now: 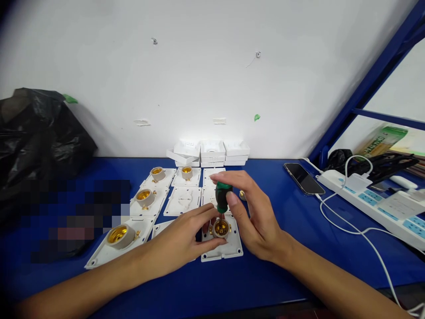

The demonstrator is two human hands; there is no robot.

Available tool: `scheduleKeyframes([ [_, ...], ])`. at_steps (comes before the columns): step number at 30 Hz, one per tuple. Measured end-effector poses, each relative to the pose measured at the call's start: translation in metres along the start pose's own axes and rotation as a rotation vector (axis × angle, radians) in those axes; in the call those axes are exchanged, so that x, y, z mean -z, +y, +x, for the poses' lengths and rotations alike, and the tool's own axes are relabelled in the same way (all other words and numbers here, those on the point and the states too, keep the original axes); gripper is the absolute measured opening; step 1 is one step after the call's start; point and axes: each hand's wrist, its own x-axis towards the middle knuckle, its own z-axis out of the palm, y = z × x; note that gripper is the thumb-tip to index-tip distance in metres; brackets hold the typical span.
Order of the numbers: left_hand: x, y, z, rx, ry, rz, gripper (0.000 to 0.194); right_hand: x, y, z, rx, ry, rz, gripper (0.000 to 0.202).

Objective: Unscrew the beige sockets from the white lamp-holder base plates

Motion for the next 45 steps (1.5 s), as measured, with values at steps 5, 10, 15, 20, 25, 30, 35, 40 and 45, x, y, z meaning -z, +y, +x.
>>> scheduleKeyframes([
  [5, 0.0004, 0.0006, -0.0006, 0.004, -0.003, 0.001, 0.026, 0.0013, -0.0003, -0.0002, 0.045, 0.008, -0.052, 0.049],
  [10, 0.0001, 0.0032, -0.0023, 0.022, -0.002, 0.011, 0.035, 0.0023, 0.0010, -0.0009, 0.099, 0.076, -0.101, 0.048],
  [15, -0.0012, 0.0025, -0.0027, -0.048, 0.060, -0.010, 0.030, 0.0031, 0.0026, -0.0002, 0.072, 0.043, -0.077, 0.047],
  [20, -0.0009, 0.0003, -0.0030, -0.025, 0.046, -0.047, 0.032, 0.0022, 0.0034, -0.0004, 0.149, 0.114, -0.077, 0.051],
  [25, 0.0018, 0.0042, -0.0020, -0.015, 0.005, -0.012, 0.035, 0.0036, 0.0026, -0.0036, 0.065, 0.024, -0.034, 0.048],
  [30, 0.0057, 0.0077, -0.0021, -0.034, -0.003, -0.005, 0.041, 0.0050, 0.0021, -0.0056, 0.089, 0.043, -0.082, 0.053],
  [35, 0.0075, 0.0058, -0.0032, -0.054, -0.024, -0.028, 0.027, 0.0043, 0.0017, -0.0038, 0.034, 0.008, -0.061, 0.052],
  [40, 0.0068, 0.0022, -0.0023, -0.044, -0.033, -0.039, 0.037, 0.0032, 0.0008, -0.0049, 0.058, 0.013, -0.010, 0.056],
  [45, 0.0063, 0.0035, -0.0012, -0.061, -0.040, 0.005, 0.036, 0.0052, -0.0019, -0.0071, 0.081, -0.024, -0.037, 0.060],
])
